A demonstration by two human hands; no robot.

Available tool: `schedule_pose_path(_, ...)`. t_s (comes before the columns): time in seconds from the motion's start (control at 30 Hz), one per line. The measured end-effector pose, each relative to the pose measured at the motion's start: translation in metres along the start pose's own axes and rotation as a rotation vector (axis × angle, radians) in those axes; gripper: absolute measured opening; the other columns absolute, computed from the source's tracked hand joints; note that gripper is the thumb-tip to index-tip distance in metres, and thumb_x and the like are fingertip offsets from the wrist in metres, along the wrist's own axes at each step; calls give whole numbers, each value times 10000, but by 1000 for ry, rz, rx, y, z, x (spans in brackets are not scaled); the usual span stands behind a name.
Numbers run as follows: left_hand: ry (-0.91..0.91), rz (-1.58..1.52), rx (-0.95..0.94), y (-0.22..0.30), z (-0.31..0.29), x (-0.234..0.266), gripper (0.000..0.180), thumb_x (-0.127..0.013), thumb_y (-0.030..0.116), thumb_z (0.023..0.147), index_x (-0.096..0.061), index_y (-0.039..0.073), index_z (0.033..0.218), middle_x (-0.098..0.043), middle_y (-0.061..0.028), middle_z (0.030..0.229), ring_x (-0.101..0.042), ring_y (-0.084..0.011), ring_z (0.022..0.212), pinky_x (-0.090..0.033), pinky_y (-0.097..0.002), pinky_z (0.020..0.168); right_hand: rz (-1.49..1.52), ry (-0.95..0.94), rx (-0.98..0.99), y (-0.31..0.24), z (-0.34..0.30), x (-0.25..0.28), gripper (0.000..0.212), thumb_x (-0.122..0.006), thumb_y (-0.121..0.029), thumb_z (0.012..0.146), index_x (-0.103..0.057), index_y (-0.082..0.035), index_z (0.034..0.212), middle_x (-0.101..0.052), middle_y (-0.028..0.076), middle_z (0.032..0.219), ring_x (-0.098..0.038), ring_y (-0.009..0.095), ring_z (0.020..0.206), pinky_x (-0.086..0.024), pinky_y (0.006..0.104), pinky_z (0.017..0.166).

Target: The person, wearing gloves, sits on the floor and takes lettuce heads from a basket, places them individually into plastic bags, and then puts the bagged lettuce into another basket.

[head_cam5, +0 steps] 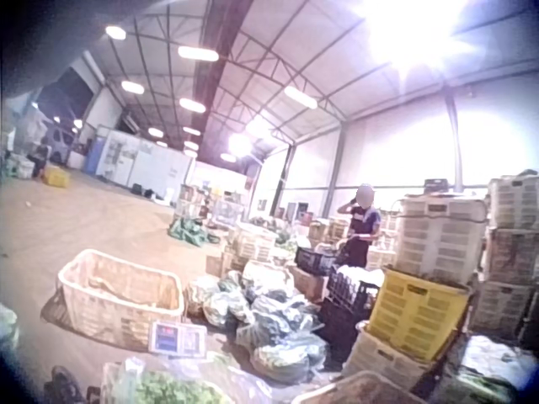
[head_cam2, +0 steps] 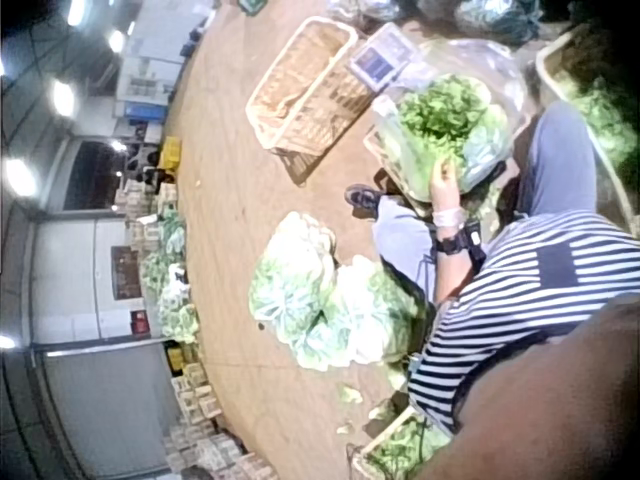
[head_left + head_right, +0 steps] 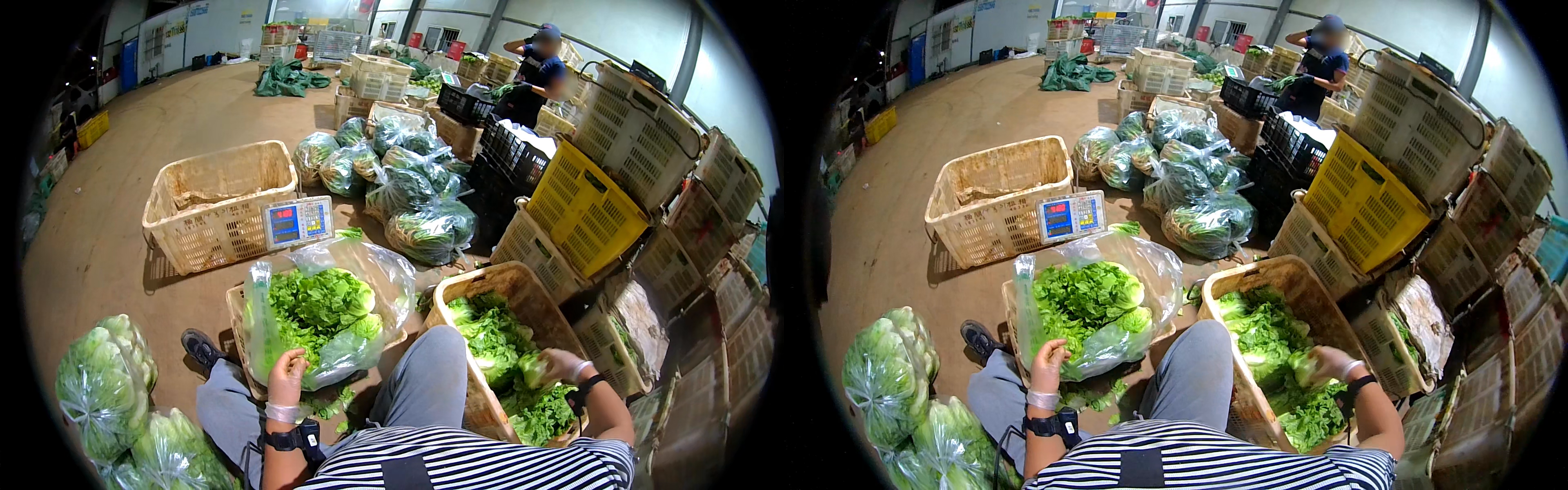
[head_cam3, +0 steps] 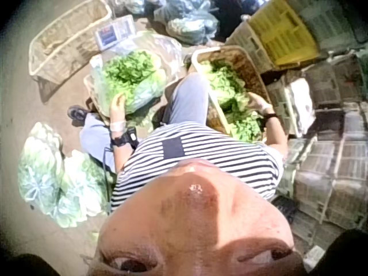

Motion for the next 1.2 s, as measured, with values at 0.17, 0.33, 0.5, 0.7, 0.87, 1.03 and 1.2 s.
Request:
schedule_pose_path(0.17,-74,-11,-21,17,2,-24,245,-493,143,903,-570,-16,1072,-618,-61,841,-580,-128,787,-459,-257,752,828,383,-138,89,-61,67,654,-754,-313,680,-476,-24,1197,-564,117,1128,-540,217,1024,-447,338,893)
schedule_pose_path(0.33,-178,-2,-44,34,0,-54,330,-521,309,901,-579,45,1088,-628,-21,865,-570,-104,795,-410,-238,708,1400,451,19,-3,-79,97,424,-487,-323,896,-466,-90,1249,-487,104,1260,-482,228,1126,-407,388,979)
schedule_pose_path(0.5,-271,-9,-19,41,-14,-83,315,-550,247,895,-565,4,1095,-617,-51,869,-565,-133,812,-446,-269,782,1767,592,-73,53,-40,69,536,-647,-320,788,-440,-143,1250,-488,36,1213,-461,232,1125,-390,411,971)
schedule_pose_path(0.7,-310,9,28,36,-21,-90,370,-533,318,895,-568,14,1104,-631,-45,871,-585,-131,831,-441,-251,766,1526,890,73,-1,-30,89,550,-685,-245,782,-413,-94,1236,-493,109,1179,-522,225,1038,-503,391,809)
schedule_pose_path(0.87,-444,-219,138,53,-21,-139,466,-539,348,886,-484,27,1218,-601,-105,1018,-589,-172,906,-455,-281,802,1309,1018,349,-89,-17,100,550,-686,-73,760,-402,-59,1230,-520,94,1096,-562,185,955,-524,294,797)
schedule_pose_path(1.03,-794,-834,341,77,-32,-239,822,-538,569,814,-231,90,1407,-383,-206,1343,-410,-296,1221,-404,-398,935,922,1210,571,-171,0,90,763,-816,-91,553,-440,-82,1217,-447,121,1287,-434,277,1199,-362,379,1024)
schedule_pose_path(1.2,-591,-1286,332,87,-9,-256,632,-416,548,884,-339,135,1356,-387,-98,1372,-369,-257,1252,-325,-450,1021,297,1002,889,-302,-3,47,718,-856,-203,506,-521,-208,1140,-370,133,1352,-323,384,1270,-311,489,1033)
Point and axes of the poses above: each hand's wrist, its own z-axis towards the middle knuckle, its own x-axis out of the back of the hand, y = z × x, the point moved 9 cm from there along z, towards the middle knuckle
